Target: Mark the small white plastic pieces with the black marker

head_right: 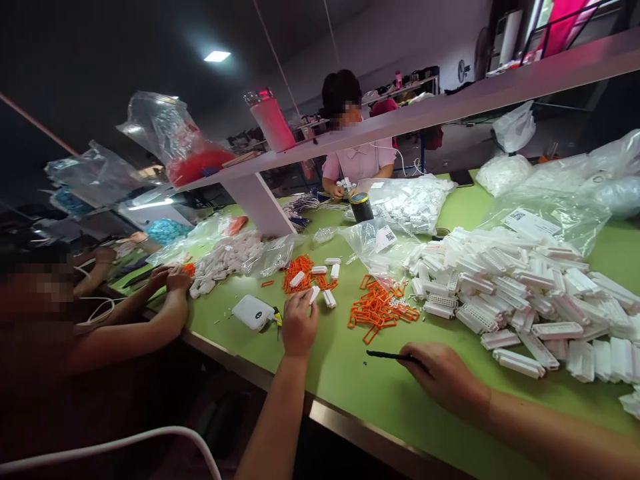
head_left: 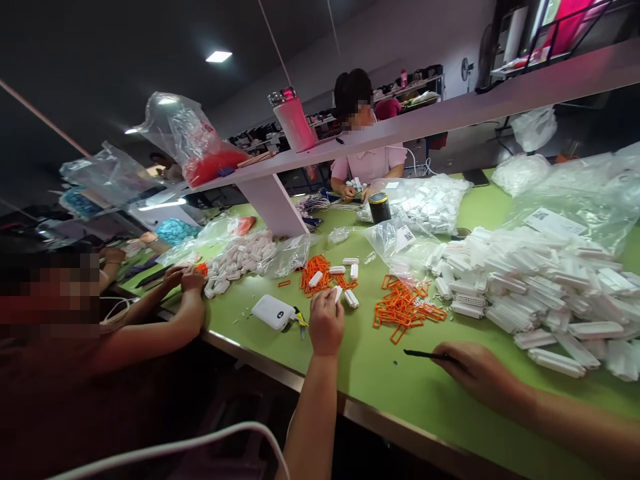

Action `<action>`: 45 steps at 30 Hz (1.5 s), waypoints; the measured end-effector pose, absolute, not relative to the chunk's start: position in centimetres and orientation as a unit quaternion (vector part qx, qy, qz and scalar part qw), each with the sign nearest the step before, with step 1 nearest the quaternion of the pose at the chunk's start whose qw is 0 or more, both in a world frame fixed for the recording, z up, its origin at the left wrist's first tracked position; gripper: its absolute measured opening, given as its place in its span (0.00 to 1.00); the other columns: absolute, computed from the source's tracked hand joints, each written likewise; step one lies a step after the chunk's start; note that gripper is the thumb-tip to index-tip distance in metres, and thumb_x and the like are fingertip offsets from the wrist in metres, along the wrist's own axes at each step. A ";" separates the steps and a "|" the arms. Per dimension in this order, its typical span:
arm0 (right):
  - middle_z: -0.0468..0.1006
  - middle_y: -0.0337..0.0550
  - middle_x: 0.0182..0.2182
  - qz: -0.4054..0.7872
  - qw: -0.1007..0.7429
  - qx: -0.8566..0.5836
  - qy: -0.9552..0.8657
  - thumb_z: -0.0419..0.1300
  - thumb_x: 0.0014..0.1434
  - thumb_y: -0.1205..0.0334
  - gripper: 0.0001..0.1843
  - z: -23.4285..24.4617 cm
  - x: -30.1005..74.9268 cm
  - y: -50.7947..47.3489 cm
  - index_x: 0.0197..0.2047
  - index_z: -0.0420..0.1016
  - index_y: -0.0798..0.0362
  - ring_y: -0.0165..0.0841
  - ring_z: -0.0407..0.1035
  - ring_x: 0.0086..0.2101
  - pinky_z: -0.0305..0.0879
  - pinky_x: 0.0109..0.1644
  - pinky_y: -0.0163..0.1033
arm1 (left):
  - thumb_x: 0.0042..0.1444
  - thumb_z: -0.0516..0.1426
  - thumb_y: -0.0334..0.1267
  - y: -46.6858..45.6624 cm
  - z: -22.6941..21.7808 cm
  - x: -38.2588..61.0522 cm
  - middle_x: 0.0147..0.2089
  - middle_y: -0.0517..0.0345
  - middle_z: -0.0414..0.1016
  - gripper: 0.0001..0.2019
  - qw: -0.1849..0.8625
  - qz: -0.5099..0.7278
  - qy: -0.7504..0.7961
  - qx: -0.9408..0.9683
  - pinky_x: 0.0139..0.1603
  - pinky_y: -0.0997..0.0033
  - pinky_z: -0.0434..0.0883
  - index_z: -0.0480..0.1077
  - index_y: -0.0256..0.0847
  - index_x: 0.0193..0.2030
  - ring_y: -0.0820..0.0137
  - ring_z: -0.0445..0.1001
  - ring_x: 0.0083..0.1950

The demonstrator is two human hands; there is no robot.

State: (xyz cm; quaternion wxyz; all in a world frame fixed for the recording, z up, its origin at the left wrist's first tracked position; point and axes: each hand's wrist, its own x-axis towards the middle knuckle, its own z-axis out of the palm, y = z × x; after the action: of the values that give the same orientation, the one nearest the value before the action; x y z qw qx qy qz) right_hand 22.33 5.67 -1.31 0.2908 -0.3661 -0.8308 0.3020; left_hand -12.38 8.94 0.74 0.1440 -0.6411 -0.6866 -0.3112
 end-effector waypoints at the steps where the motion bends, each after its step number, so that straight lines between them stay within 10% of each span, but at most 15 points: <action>1: 0.85 0.45 0.33 0.300 0.295 -0.372 -0.828 0.52 0.73 0.48 0.17 -1.4 22.4 5.6 0.41 0.81 0.43 0.40 0.79 0.32 0.75 0.37 0.42 | 0.66 0.52 0.31 9.0 0.6 -12.2 0.53 0.43 0.78 0.18 0.136 -0.305 -0.685 -0.648 0.65 0.50 0.71 0.77 0.40 0.58 0.55 0.74 0.58; 13: 0.86 0.45 0.35 0.295 0.265 -0.411 -0.821 0.54 0.72 0.46 0.17 -0.6 22.8 4.9 0.42 0.82 0.42 0.41 0.81 0.34 0.76 0.40 0.44 | 0.57 0.57 0.26 7.9 -0.5 -9.7 0.46 0.45 0.72 0.26 0.055 -0.256 -0.655 -0.709 0.53 0.54 0.74 0.77 0.46 0.61 0.55 0.72 0.51; 20: 0.85 0.46 0.32 0.261 0.301 -0.460 -0.793 0.51 0.73 0.44 0.22 0.6 22.3 4.5 0.41 0.82 0.45 0.40 0.78 0.31 0.74 0.36 0.42 | 0.64 0.61 0.45 7.4 0.5 -9.3 0.43 0.47 0.73 0.16 0.052 -0.288 -0.640 -0.711 0.50 0.55 0.74 0.79 0.45 0.56 0.56 0.73 0.47; 26: 0.84 0.47 0.41 0.203 0.332 -0.461 -0.797 0.46 0.76 0.50 0.20 5.4 15.4 9.4 0.51 0.78 0.48 0.39 0.78 0.38 0.72 0.44 0.39 | 0.68 0.56 0.41 8.2 0.5 -10.2 0.47 0.44 0.76 0.17 0.104 -0.380 -0.648 -0.652 0.53 0.55 0.74 0.77 0.40 0.59 0.56 0.75 0.49; 31: 0.84 0.50 0.51 0.193 0.137 -0.553 -0.799 0.52 0.75 0.55 0.15 8.5 4.7 16.9 0.54 0.76 0.51 0.41 0.78 0.51 0.69 0.50 0.38 | 0.68 0.54 0.36 8.9 -0.1 -11.0 0.44 0.45 0.77 0.15 0.113 -0.391 -0.661 -0.630 0.50 0.57 0.74 0.78 0.39 0.55 0.57 0.76 0.47; 45: 0.84 0.62 0.51 0.228 0.029 -0.579 -0.782 0.51 0.72 0.56 0.23 7.7 0.8 21.7 0.57 0.79 0.62 0.46 0.80 0.48 0.69 0.40 0.37 | 0.68 0.51 0.34 9.9 0.2 -11.7 0.48 0.40 0.79 0.18 0.132 -0.451 -0.667 -0.579 0.55 0.53 0.75 0.76 0.35 0.59 0.54 0.78 0.52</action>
State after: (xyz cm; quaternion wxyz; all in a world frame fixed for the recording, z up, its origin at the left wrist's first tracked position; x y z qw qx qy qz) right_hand 0.78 21.75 7.74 0.0292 -0.5787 -0.7823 0.2284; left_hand -11.66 9.86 0.16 0.1317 -0.5785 -0.6669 -0.4508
